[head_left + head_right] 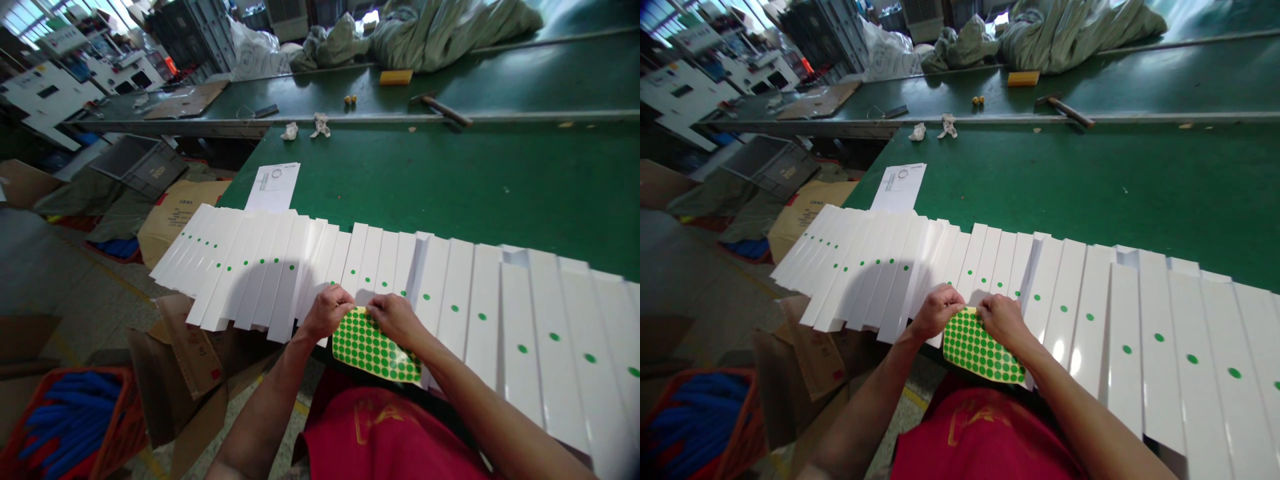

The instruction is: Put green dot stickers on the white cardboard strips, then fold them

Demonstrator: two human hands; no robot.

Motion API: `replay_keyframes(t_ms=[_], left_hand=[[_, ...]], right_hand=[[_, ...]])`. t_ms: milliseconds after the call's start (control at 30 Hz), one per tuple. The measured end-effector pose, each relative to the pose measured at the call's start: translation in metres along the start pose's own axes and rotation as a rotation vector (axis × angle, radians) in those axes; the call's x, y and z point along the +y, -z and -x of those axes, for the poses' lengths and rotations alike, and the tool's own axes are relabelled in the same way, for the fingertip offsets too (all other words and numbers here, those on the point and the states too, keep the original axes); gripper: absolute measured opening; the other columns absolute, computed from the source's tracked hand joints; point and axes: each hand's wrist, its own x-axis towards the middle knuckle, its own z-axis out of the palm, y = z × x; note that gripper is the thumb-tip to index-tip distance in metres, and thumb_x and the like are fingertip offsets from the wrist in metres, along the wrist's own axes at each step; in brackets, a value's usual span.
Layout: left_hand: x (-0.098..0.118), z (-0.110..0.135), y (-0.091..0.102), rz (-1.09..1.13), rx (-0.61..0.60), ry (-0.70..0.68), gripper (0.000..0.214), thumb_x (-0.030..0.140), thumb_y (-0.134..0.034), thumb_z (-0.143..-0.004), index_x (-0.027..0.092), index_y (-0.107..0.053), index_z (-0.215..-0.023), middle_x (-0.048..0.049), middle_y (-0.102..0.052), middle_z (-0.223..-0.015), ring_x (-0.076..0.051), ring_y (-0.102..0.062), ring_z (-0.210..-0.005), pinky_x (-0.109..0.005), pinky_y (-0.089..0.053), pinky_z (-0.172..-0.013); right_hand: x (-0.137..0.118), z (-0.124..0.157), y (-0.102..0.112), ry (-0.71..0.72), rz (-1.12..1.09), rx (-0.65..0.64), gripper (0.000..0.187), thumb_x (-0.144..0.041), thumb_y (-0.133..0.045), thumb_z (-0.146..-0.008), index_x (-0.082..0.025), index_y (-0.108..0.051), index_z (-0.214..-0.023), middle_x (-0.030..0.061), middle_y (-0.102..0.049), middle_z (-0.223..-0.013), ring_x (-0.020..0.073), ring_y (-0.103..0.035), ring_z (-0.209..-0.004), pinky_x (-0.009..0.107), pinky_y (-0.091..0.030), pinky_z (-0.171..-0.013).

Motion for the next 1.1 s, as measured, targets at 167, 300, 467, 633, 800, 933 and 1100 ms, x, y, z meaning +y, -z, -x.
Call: replay_keyframes(t_ms=[167, 300, 467, 633, 800, 933, 1100], left_hand=[[-0.027, -0.010, -0.008, -0.111, 0.478, 0.387, 0.012, 0.020, -0.056, -0.081, 0.016, -0.064, -0.074, -0.0019, -0.066, -0.071, -0.015, -0.060, -0.067, -0.026, -0.046, -0.068], [-0.042, -0.021, -0.018, -0.212, 0.643, 0.494, 0.016, 0.018, -0.050, -0.083, 0.014, -0.065, -0.078, -0.0091, -0.069, -0.079, -0.020, -0.063, -0.075, -0.029, -0.046, -0.071], [-0.043, -0.032, -0.027, -0.288, 0.708, 0.581, 0.021, 0.019, -0.049, -0.086, 0.012, -0.069, -0.088, -0.0130, -0.072, -0.089, -0.021, -0.066, -0.082, -0.027, -0.046, -0.075], [-0.041, -0.041, -0.027, -0.352, 0.705, 0.666, 0.024, 0.022, -0.047, -0.090, 0.013, -0.070, -0.094, -0.0131, -0.073, -0.090, -0.022, -0.068, -0.082, -0.028, -0.045, -0.072], [-0.039, -0.046, -0.027, -0.418, 0.692, 0.726, 0.025, 0.023, -0.046, -0.091, 0.014, -0.069, -0.093, -0.0143, -0.073, -0.090, -0.024, -0.068, -0.081, -0.029, -0.044, -0.069], [-0.040, -0.048, -0.031, -0.464, 0.684, 0.743, 0.024, 0.023, -0.045, -0.092, 0.013, -0.068, -0.094, -0.0161, -0.072, -0.090, -0.026, -0.069, -0.082, -0.030, -0.044, -0.068], [-0.041, -0.055, -0.032, -0.470, 0.693, 0.733, 0.024, 0.019, -0.044, -0.091, 0.009, -0.064, -0.100, -0.0201, -0.071, -0.090, -0.029, -0.069, -0.080, -0.033, -0.046, -0.067]], right_hand=[[0.003, 0.001, -0.001, 0.007, -0.013, -0.024, 0.025, -0.016, -0.050, -0.084, -0.017, -0.071, -0.071, 0.0053, -0.069, -0.068, 0.0186, -0.061, -0.068, 0.028, -0.038, -0.065], [0.005, 0.001, -0.004, 0.013, -0.035, -0.055, 0.023, -0.014, -0.050, -0.083, -0.016, -0.070, -0.070, 0.0047, -0.069, -0.068, 0.0176, -0.061, -0.067, 0.027, -0.038, -0.064], [0.005, 0.001, -0.005, 0.021, -0.049, -0.078, 0.023, -0.015, -0.050, -0.083, -0.017, -0.068, -0.068, 0.0040, -0.067, -0.065, 0.0177, -0.060, -0.066, 0.027, -0.038, -0.063], [0.005, -0.001, -0.004, 0.029, -0.057, -0.096, 0.023, -0.016, -0.050, -0.083, -0.017, -0.068, -0.069, 0.0042, -0.067, -0.065, 0.0189, -0.061, -0.067, 0.028, -0.038, -0.066], [0.007, 0.000, -0.001, 0.026, -0.070, -0.113, 0.023, -0.016, -0.050, -0.083, -0.017, -0.067, -0.069, 0.0048, -0.068, -0.067, 0.0194, -0.061, -0.069, 0.028, -0.038, -0.065], [0.008, 0.000, 0.000, 0.025, -0.083, -0.115, 0.022, -0.016, -0.050, -0.082, -0.017, -0.066, -0.068, 0.0050, -0.068, -0.068, 0.0199, -0.061, -0.070, 0.029, -0.038, -0.066], [0.008, -0.001, 0.001, 0.042, -0.109, -0.099, 0.022, -0.017, -0.048, -0.081, -0.018, -0.063, -0.065, 0.0041, -0.065, -0.065, 0.0189, -0.059, -0.067, 0.029, -0.038, -0.065]])
